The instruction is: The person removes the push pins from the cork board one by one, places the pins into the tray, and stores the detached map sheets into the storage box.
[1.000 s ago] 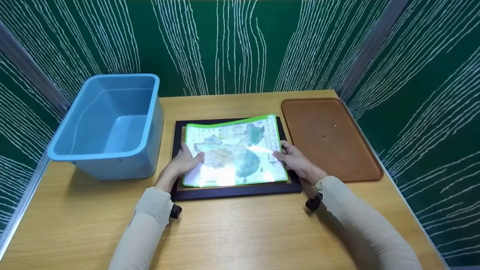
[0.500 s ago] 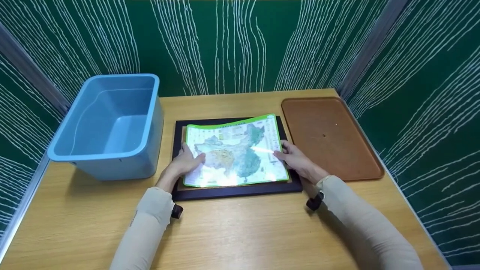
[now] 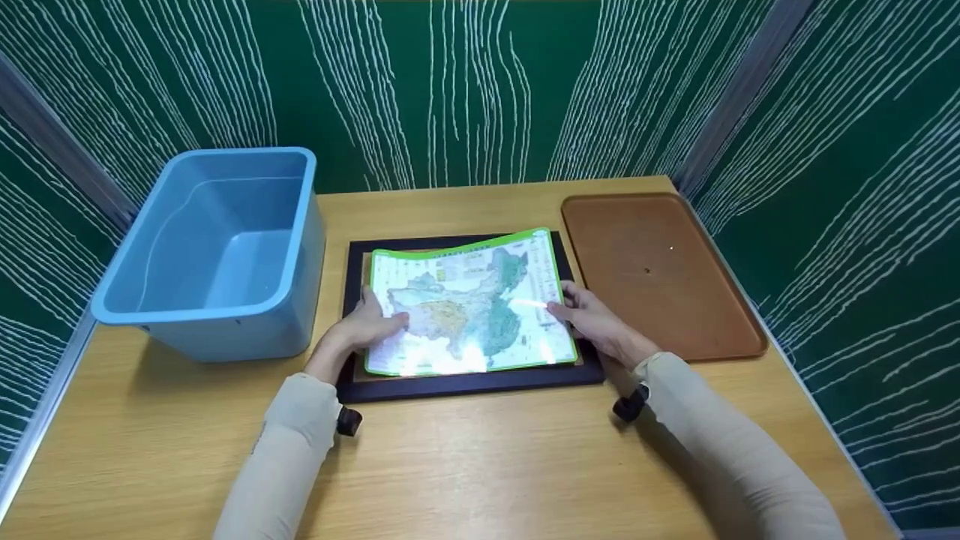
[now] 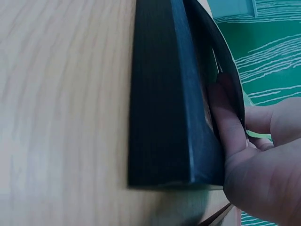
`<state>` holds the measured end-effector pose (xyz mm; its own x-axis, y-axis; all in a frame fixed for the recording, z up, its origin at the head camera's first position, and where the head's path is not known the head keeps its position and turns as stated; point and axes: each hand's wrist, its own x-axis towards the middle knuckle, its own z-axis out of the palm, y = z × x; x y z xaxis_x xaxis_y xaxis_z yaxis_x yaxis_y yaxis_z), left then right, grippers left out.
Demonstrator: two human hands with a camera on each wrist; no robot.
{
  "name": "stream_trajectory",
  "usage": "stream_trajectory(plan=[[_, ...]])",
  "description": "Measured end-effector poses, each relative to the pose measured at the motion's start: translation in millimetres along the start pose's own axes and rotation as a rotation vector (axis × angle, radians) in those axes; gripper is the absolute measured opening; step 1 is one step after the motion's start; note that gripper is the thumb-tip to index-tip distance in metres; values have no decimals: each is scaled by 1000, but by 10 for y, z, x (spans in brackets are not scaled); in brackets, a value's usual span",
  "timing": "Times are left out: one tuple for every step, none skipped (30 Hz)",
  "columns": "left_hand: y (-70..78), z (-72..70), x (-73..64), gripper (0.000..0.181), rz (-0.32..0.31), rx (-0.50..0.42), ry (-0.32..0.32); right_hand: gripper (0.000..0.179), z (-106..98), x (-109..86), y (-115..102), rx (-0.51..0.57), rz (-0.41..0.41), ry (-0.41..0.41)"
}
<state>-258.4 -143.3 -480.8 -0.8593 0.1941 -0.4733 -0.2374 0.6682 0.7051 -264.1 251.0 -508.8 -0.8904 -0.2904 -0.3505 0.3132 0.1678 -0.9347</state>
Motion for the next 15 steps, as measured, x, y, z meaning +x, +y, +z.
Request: stream_trajectory(plan=[[1, -3, -3, 105, 3, -9, -5, 39, -4, -6, 0, 1, -1, -4], [3, -3, -8, 105, 5, -17, -8, 39, -8, -11, -1, 2, -2, -6], [6, -3, -11, 106, 7, -27, -10, 39, -12, -15, -1, 3, -2, -8], [8, -1, -18, 106, 9, -39, -10, 39, -16, -18, 0, 4, -1, -9], [10, 3, -22, 106, 11, -55, -10, 38, -18, -20, -2, 11, 1, -10], [11, 7, -28, 106, 14, -74, -11, 39, -22, -22, -2, 15, 2, -10], [14, 13, -35, 107, 19, -92, -14, 38, -26, -22, -3, 22, 5, -7], [16, 18, -42, 107, 20, -104, -15, 38, -29, -22, -3, 30, 8, -5], [18, 24, -46, 106, 23, -115, -14, 38, -32, -23, -4, 38, 12, -3], [22, 28, -50, 106, 26, -117, -13, 38, -35, -24, -3, 47, 15, 1], [27, 31, -56, 105, 30, -120, -12, 38, -38, -24, -2, 60, 17, 4], [35, 33, -65, 104, 36, -123, -10, 39, -41, -26, 2, 71, 18, 4], [45, 32, -74, 103, 43, -121, -9, 39, -44, -29, 5, 90, 23, 6], [56, 30, -87, 101, 47, -121, -3, 41, -47, -34, 9, 103, 25, 3], [71, 28, -104, 100, 52, -124, 0, 44, -51, -42, 13, 117, 28, 0]])
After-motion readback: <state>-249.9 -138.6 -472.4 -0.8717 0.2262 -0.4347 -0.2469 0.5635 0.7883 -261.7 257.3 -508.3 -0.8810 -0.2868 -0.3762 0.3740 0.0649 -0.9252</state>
